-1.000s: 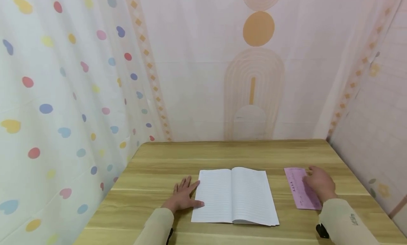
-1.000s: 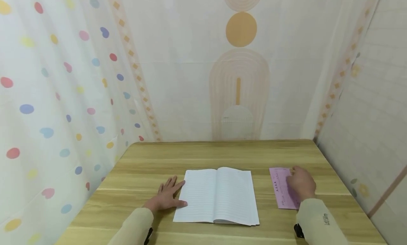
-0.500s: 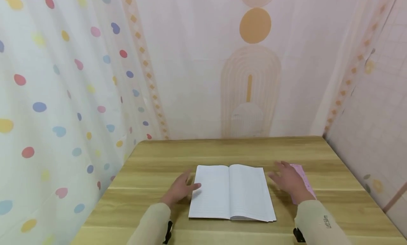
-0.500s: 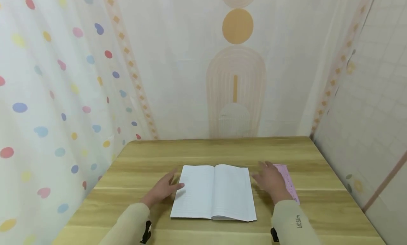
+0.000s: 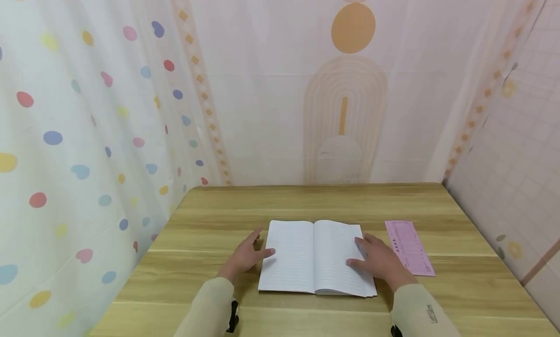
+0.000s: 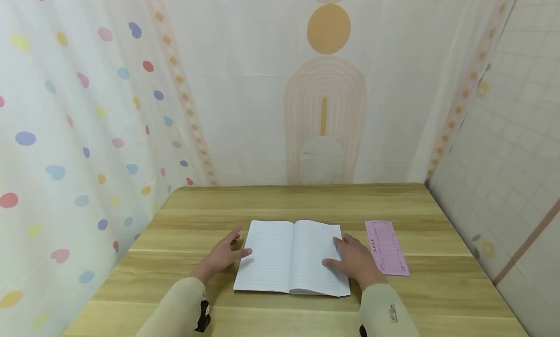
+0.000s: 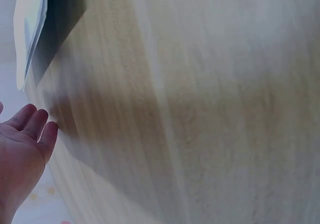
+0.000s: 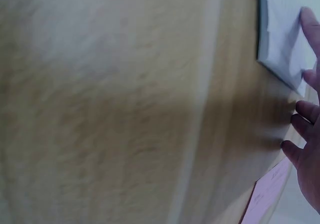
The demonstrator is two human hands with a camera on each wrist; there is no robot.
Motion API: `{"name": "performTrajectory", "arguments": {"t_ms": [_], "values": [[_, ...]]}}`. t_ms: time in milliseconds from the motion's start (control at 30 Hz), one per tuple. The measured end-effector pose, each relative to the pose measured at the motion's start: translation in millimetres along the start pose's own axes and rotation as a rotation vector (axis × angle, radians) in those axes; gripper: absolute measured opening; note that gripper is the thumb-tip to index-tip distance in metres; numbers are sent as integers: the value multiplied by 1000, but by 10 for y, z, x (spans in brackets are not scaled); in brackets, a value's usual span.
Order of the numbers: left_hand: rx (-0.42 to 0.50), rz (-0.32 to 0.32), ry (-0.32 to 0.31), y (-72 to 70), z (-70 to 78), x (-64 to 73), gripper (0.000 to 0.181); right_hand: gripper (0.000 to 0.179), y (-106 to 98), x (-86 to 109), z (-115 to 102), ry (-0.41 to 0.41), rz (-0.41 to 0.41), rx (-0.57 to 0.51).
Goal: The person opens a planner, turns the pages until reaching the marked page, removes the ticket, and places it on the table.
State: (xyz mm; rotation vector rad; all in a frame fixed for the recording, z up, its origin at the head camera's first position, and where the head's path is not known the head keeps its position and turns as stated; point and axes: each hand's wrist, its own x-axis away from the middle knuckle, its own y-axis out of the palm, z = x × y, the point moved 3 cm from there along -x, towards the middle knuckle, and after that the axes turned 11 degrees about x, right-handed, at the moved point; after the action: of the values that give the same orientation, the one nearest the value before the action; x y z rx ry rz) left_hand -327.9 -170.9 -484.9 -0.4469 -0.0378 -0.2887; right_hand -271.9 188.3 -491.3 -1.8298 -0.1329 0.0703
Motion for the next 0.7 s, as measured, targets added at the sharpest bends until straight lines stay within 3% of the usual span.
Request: {"name": "performTrajectory", "arguments": {"t_ms": [333, 700], "values": [[35, 7, 9, 20, -79, -3, 92, 78, 51, 93, 58, -33, 18, 9], [30, 14, 37, 84, -65, -48, 82, 79, 99, 111, 76, -34, 18, -4]]}}
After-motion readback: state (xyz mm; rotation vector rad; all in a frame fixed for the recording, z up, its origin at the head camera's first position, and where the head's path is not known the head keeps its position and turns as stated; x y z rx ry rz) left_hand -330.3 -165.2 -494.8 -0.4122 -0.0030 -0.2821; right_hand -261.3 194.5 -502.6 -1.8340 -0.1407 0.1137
